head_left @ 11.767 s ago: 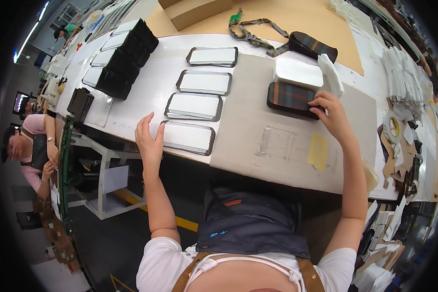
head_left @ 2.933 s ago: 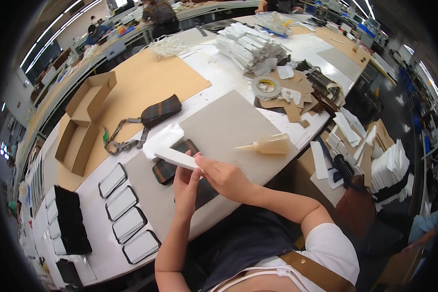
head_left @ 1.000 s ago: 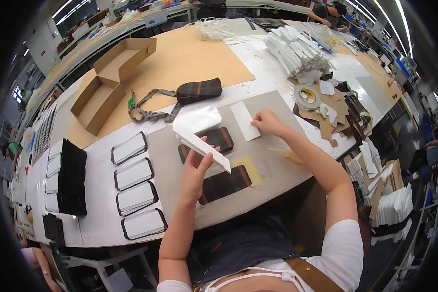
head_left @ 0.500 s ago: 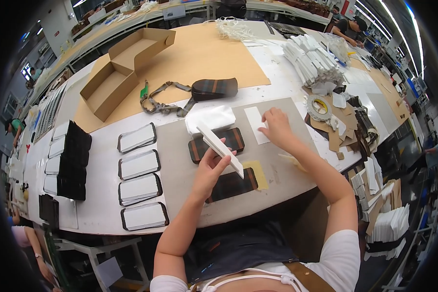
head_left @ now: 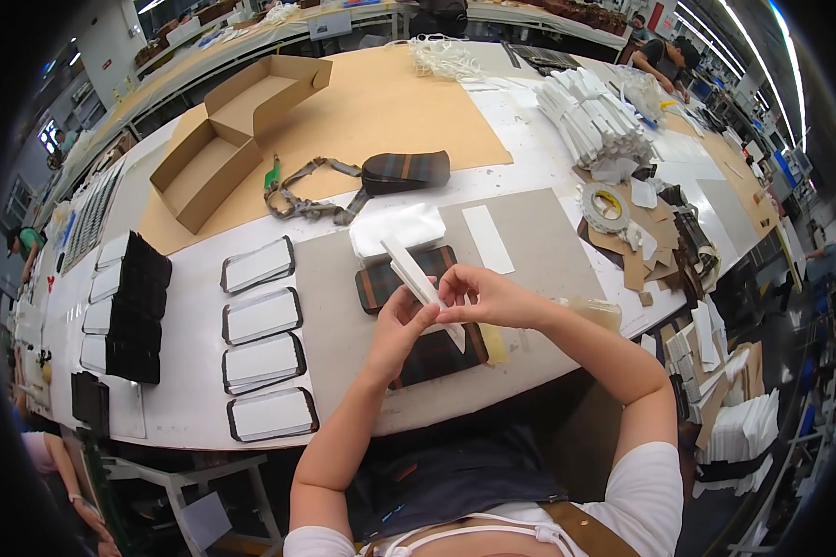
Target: The recorder is applying glue and lining to leather components to assemble cases.
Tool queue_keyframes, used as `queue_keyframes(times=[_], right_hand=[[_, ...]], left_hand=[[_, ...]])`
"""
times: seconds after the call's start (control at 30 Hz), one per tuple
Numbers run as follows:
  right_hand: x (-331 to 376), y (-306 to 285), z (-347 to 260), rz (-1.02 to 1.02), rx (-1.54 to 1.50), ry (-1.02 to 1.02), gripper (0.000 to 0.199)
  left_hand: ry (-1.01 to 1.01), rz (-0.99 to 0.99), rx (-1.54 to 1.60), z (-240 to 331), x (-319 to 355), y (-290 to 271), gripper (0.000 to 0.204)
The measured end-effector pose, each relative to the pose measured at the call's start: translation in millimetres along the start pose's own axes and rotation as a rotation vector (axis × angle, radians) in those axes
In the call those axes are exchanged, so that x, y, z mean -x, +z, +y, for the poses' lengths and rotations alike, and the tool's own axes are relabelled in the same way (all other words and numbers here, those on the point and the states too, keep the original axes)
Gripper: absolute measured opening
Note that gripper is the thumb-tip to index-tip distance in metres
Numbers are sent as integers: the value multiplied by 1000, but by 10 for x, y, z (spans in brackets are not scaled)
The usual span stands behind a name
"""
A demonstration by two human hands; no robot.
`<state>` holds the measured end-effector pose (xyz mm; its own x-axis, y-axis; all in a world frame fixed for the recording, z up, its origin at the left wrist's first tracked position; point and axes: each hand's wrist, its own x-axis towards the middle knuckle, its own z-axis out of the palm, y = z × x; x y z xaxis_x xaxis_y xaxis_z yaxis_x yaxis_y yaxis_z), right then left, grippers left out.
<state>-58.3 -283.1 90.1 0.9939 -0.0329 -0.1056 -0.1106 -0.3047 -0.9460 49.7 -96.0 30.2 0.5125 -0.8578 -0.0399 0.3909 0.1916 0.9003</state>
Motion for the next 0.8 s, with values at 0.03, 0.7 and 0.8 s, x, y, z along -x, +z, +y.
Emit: queue_keyframes(times=[0.03, 0.7, 0.8], right_hand=[[16, 5, -27, 7, 26, -7, 40], [37, 5, 49, 193, -163, 31, 43], [50, 44, -14, 169, 108, -50, 44]], left_hand=[[0, 2, 1, 1, 4, 5, 55], [0, -86, -145, -30, -7, 23, 56], [0, -90, -171, -51, -6, 4, 56]])
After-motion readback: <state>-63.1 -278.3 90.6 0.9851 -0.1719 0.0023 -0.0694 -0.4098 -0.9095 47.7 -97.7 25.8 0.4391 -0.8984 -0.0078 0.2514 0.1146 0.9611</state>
